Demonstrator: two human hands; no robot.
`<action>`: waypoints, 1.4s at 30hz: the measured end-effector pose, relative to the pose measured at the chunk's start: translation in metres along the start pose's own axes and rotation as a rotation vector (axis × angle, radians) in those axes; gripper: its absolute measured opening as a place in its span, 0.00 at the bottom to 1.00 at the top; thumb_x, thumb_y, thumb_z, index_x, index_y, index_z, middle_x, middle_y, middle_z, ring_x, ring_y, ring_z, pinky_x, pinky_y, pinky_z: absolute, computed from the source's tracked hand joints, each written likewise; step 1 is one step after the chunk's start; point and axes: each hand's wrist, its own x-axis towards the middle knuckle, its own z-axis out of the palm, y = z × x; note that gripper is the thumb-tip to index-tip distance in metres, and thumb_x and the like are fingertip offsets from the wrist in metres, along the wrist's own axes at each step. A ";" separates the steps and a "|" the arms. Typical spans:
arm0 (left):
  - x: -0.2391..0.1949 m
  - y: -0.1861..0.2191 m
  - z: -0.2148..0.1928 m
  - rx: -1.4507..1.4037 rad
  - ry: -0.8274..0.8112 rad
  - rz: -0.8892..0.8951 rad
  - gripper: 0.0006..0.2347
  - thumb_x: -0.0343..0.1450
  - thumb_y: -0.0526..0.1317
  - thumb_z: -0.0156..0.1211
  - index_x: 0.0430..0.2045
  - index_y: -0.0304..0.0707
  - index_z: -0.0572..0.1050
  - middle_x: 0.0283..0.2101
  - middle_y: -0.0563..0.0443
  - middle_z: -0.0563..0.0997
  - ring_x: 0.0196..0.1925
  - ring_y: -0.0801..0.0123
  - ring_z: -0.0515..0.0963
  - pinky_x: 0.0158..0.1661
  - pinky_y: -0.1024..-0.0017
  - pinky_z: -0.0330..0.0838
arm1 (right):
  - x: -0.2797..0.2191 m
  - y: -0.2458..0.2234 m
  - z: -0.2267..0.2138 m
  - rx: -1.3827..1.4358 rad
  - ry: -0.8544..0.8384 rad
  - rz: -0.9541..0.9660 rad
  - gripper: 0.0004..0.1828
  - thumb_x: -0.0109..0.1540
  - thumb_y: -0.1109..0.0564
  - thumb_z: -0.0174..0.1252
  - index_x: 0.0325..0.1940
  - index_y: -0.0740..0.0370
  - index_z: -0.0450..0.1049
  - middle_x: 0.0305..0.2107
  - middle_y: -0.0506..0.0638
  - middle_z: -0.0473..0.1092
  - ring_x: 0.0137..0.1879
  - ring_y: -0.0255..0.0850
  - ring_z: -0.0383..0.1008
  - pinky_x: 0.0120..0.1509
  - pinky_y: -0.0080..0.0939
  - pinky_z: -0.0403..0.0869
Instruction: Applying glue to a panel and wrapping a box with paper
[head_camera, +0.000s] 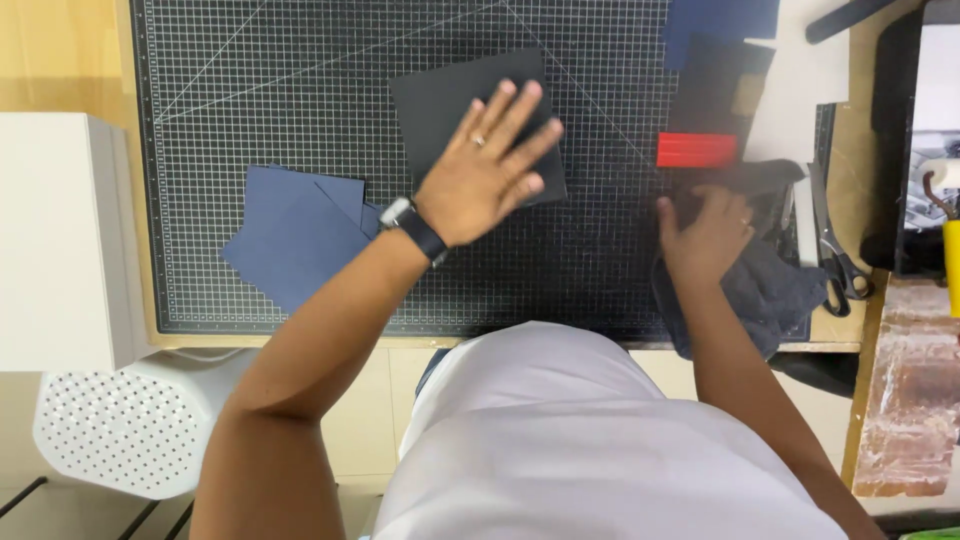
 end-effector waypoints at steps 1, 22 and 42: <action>0.000 -0.008 -0.003 -0.001 -0.004 0.000 0.26 0.86 0.54 0.46 0.79 0.59 0.46 0.81 0.43 0.39 0.83 0.43 0.41 0.77 0.38 0.49 | 0.001 0.005 0.003 0.001 -0.003 0.002 0.23 0.64 0.38 0.67 0.51 0.55 0.73 0.44 0.59 0.69 0.51 0.62 0.68 0.49 0.63 0.66; -0.001 -0.059 -0.019 0.093 0.049 -0.134 0.34 0.80 0.66 0.47 0.76 0.45 0.57 0.77 0.37 0.50 0.78 0.40 0.45 0.74 0.40 0.37 | 0.001 -0.207 -0.085 0.827 0.086 -0.435 0.05 0.70 0.63 0.60 0.49 0.67 0.72 0.41 0.60 0.70 0.48 0.54 0.72 0.55 0.49 0.72; 0.002 -0.059 -0.025 0.099 0.037 -0.109 0.31 0.83 0.61 0.47 0.76 0.43 0.52 0.77 0.35 0.51 0.79 0.40 0.48 0.75 0.43 0.36 | -0.014 -0.257 -0.056 0.745 0.018 -0.518 0.10 0.71 0.54 0.57 0.55 0.56 0.78 0.45 0.50 0.72 0.48 0.47 0.77 0.49 0.45 0.77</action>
